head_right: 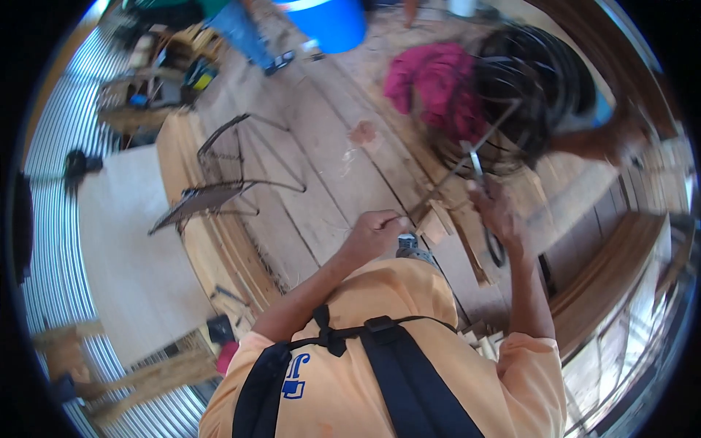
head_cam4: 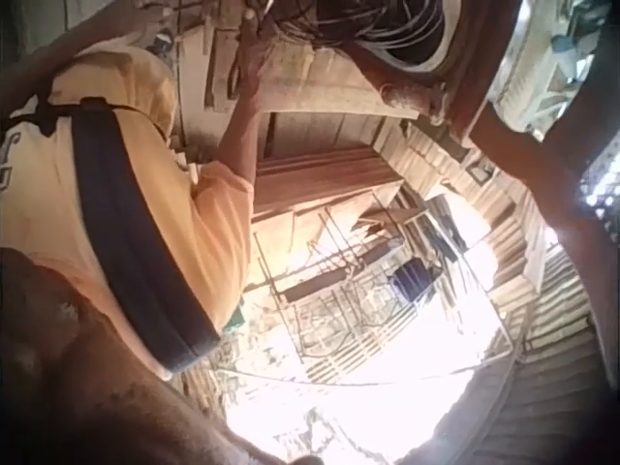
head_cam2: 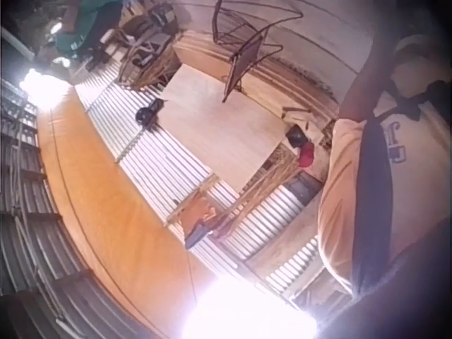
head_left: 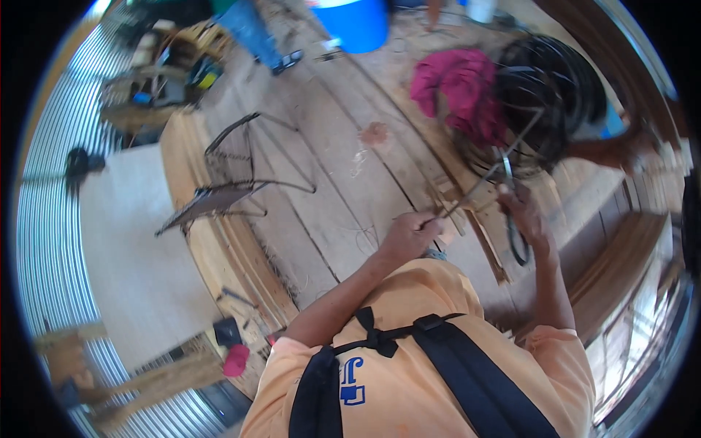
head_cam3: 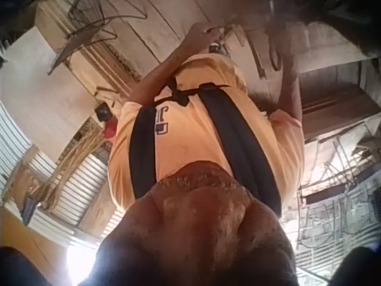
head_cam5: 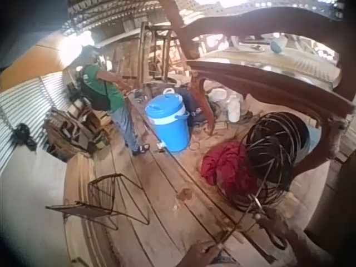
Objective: Weaving plastic rattan strands onto a metal chair frame to create the seat and backrest.
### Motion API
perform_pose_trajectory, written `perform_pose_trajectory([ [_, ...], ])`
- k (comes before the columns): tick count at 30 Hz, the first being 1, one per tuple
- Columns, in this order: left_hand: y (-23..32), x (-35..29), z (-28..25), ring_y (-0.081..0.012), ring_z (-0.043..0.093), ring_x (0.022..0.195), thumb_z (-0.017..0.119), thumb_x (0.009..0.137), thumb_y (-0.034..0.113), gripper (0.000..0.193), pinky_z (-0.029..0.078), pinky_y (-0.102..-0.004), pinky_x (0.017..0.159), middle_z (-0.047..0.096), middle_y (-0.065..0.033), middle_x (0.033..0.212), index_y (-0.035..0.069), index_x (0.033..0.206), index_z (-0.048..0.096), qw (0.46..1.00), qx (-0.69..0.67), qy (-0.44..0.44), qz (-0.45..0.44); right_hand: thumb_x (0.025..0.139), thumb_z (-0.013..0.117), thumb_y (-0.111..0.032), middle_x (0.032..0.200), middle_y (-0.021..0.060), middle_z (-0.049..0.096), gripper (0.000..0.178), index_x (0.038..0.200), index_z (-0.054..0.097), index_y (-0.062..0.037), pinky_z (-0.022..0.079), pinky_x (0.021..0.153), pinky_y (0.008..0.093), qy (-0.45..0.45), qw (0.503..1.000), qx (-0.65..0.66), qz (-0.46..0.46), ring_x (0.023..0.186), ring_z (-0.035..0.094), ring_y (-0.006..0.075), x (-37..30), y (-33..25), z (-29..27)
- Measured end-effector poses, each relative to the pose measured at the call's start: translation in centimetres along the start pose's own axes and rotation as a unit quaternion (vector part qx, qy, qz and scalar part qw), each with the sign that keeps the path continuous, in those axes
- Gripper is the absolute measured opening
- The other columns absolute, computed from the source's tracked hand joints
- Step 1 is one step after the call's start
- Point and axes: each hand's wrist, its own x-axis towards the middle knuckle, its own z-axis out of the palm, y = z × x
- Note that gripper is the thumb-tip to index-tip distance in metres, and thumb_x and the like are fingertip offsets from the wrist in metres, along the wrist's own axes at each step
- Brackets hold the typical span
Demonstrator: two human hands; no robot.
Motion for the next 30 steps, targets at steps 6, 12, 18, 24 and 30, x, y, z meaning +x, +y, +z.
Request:
perform_pose_trajectory([
  [6,-1.5,-3.5,-6.0,-0.0284,0.059,0.064,0.053,0.083,0.024,0.024,0.045,-0.0399,0.061,0.057,-0.0166,0.069,0.003,0.075,0.06,0.952,0.284,0.021,0.112,0.088,0.055,-0.032,0.053,-0.004,0.043,0.031,0.071,0.053,-0.0061,0.031,0.041,0.0251,0.08,0.995,-0.057,0.025,0.045,0.039,0.0069,0.4,4.9,2.5],
  [12,-24.2,-29.1,-17.3,-0.0358,0.062,0.08,0.046,0.087,0.029,0.029,0.048,-0.0457,0.071,0.064,-0.0182,0.081,0.006,0.085,0.063,0.812,0.425,0.005,-0.4,0.079,0.065,-0.025,0.065,0.0074,0.057,0.026,0.084,0.056,-0.0016,0.044,0.051,0.03,-0.208,0.973,-0.104,-0.011,0.052,0.053,0.0139,-1.7,5.0,16.1],
  [18,-31.3,-43.0,-16.9,-0.0342,0.062,0.086,0.045,0.088,0.026,0.029,0.049,-0.0463,0.07,0.063,-0.0218,0.089,0.003,0.087,0.062,0.827,0.407,0.075,-0.38,0.072,0.06,-0.039,0.083,0.0239,0.062,0.044,0.087,0.058,0.0028,0.046,0.07,0.042,-0.383,0.866,-0.32,-0.029,0.081,0.06,0.0365,-2.8,6.2,31.1],
  [24,-27.3,-41.6,-19.0,-0.0358,0.059,0.083,0.047,0.087,0.023,0.025,0.048,-0.0433,0.069,0.061,-0.0202,0.084,0.002,0.09,0.06,0.827,0.091,0.368,-0.414,0.073,0.058,-0.027,0.078,0.0196,0.063,0.031,0.085,0.06,0.0026,0.046,0.066,0.0387,-0.4,0.862,-0.305,-0.068,0.074,0.061,0.0311,-3.8,-1.9,42.3],
  [30,-27.9,-42.2,-25.2,-0.0337,0.06,0.075,0.046,0.088,0.024,0.027,0.048,-0.0417,0.065,0.059,-0.0221,0.076,-0.001,0.089,0.058,0.772,0.002,0.484,-0.412,0.072,0.055,-0.019,0.066,0.0066,0.055,0.023,0.08,0.058,0.0017,0.043,0.061,0.0314,-0.544,0.81,-0.218,-0.026,0.064,0.05,0.0143,-7.1,-17.5,45.7],
])
